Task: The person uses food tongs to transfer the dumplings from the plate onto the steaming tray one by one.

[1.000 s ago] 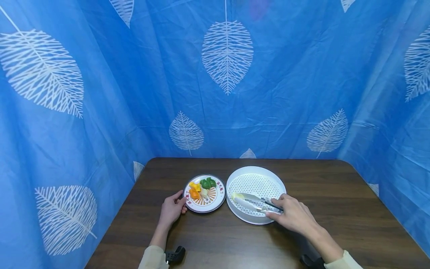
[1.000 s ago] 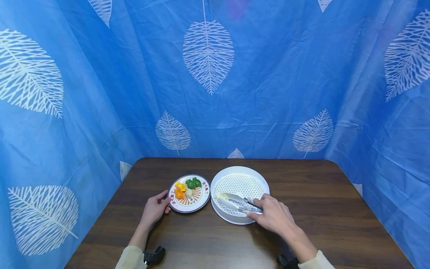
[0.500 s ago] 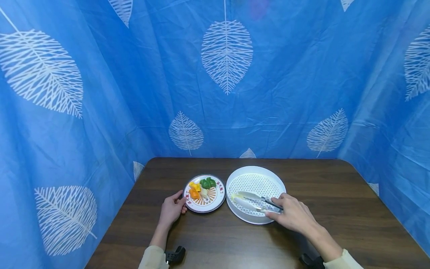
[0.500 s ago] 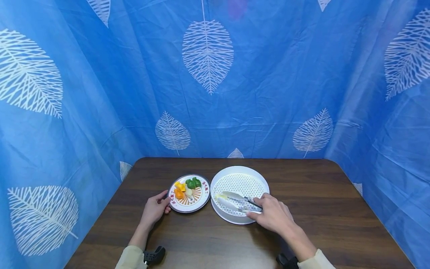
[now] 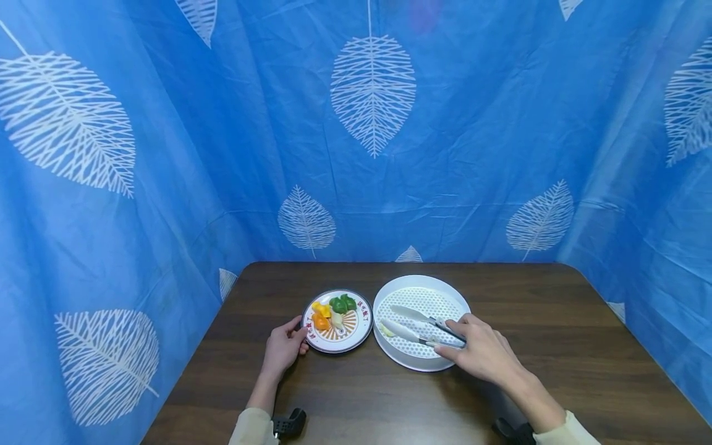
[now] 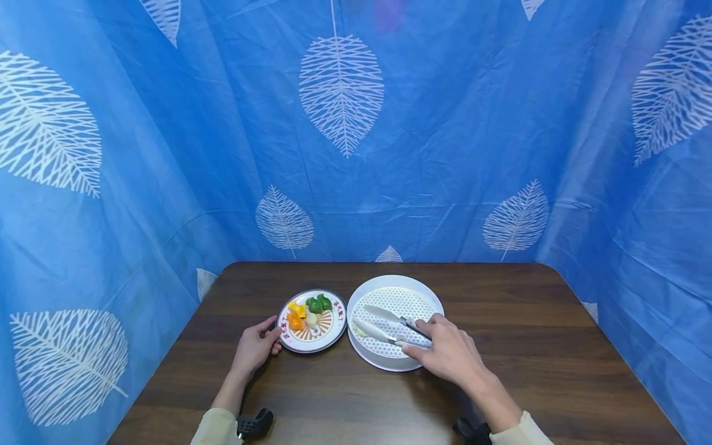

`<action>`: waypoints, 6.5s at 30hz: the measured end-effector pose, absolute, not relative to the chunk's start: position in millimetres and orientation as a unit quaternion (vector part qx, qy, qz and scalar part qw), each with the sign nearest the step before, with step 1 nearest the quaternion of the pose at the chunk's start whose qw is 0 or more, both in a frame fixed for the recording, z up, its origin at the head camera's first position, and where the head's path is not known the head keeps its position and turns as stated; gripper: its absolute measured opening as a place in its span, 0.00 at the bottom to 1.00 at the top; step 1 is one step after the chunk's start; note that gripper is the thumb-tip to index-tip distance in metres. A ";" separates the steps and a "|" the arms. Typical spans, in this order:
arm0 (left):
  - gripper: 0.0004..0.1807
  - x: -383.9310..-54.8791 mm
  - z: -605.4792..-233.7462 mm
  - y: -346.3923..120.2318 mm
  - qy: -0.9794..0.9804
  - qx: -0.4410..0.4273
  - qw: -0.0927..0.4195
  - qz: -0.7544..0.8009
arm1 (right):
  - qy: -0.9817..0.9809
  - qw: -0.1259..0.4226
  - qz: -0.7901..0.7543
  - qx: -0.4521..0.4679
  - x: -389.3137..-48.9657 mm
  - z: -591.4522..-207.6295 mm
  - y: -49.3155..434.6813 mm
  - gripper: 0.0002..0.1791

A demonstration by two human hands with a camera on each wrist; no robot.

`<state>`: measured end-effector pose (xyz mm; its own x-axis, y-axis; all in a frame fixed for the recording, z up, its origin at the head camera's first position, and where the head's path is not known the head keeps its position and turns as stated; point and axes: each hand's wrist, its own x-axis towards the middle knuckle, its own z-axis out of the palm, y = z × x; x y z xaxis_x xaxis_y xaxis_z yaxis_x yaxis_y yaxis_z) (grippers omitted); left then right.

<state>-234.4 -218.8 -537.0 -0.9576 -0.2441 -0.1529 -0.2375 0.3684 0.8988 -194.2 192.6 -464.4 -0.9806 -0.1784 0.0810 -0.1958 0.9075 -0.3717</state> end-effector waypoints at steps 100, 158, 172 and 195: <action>0.28 -236.5 -540.5 -221.0 -0.828 0.141 0.010 -0.542 | -0.981 0.087 0.149 0.090 -178.1 -454.6 95.9 0.32; 0.28 -237.8 -539.6 -221.0 -0.821 0.155 -0.004 -0.550 | -0.986 -0.010 0.164 0.016 -207.0 -474.8 173.4 0.41; 0.29 -237.1 -539.8 -222.0 -0.821 0.151 -0.003 -0.550 | -0.983 0.015 0.182 0.018 -203.2 -463.4 164.4 0.42; 0.29 -236.0 -536.8 -218.9 -0.824 0.157 -0.005 -0.544 | -0.971 0.051 0.225 0.063 -199.0 -464.8 85.6 0.38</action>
